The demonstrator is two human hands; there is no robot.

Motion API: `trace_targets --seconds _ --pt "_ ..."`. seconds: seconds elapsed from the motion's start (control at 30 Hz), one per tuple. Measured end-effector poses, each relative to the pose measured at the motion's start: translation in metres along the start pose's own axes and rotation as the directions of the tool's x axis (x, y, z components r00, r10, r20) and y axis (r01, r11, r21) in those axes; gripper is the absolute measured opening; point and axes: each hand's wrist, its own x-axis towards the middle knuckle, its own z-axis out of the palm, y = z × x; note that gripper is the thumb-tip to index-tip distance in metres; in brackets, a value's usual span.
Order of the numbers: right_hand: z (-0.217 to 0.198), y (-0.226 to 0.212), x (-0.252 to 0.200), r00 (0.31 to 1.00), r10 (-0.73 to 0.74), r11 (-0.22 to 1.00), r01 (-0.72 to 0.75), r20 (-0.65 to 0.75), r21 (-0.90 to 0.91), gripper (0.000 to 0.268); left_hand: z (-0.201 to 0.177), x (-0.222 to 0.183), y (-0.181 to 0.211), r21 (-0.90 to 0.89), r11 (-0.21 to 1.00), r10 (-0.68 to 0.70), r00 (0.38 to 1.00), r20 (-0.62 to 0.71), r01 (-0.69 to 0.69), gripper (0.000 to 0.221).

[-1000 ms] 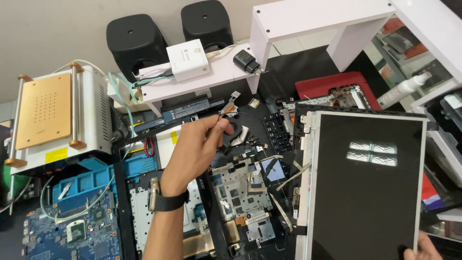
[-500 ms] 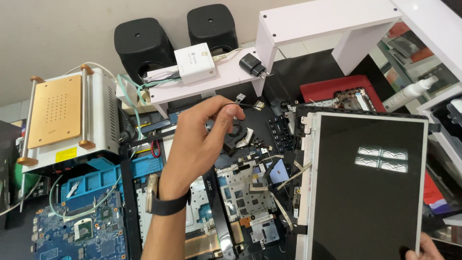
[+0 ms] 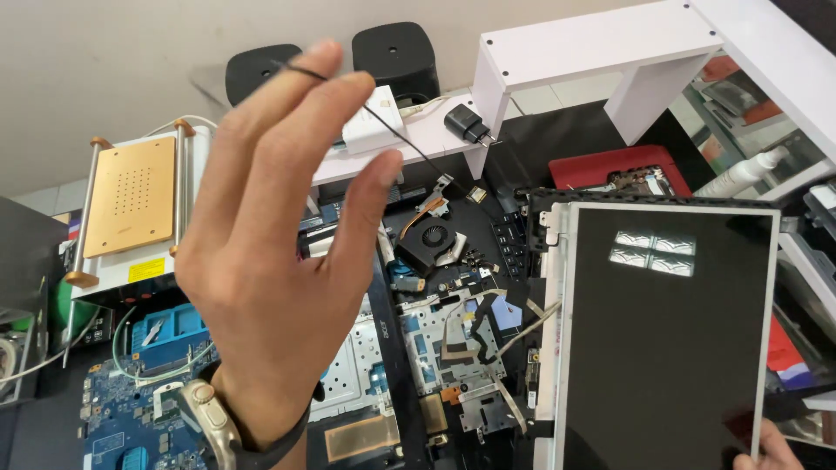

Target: The person works at a repair bench on a partially disassembled laptop. They lift and reposition the laptop's rear cover and screen assembly, peel adhesive tape strips from the inside of the cover, and manipulate a flat ribbon cable and small connectors along the panel edge by hand.

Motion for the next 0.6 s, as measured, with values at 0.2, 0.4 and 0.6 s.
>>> trace_targets --seconds 0.2,0.4,0.6 --pt "-0.009 -0.011 0.005 0.999 0.041 0.999 -0.041 -0.011 0.003 0.046 -0.017 -0.010 -0.007 -0.045 0.998 -0.053 0.999 -0.008 0.052 0.032" --pt "0.022 -0.061 0.001 0.982 0.170 0.948 -0.187 0.089 0.257 0.059 -0.039 -0.022 -0.005 -0.269 0.948 -0.173 0.985 0.012 0.169 0.034" --pt "0.110 -0.106 -0.009 0.948 0.256 0.906 -0.303 0.189 0.296 0.075 -0.061 -0.084 -0.010 -0.384 0.749 -0.606 0.792 -0.071 0.539 0.047"
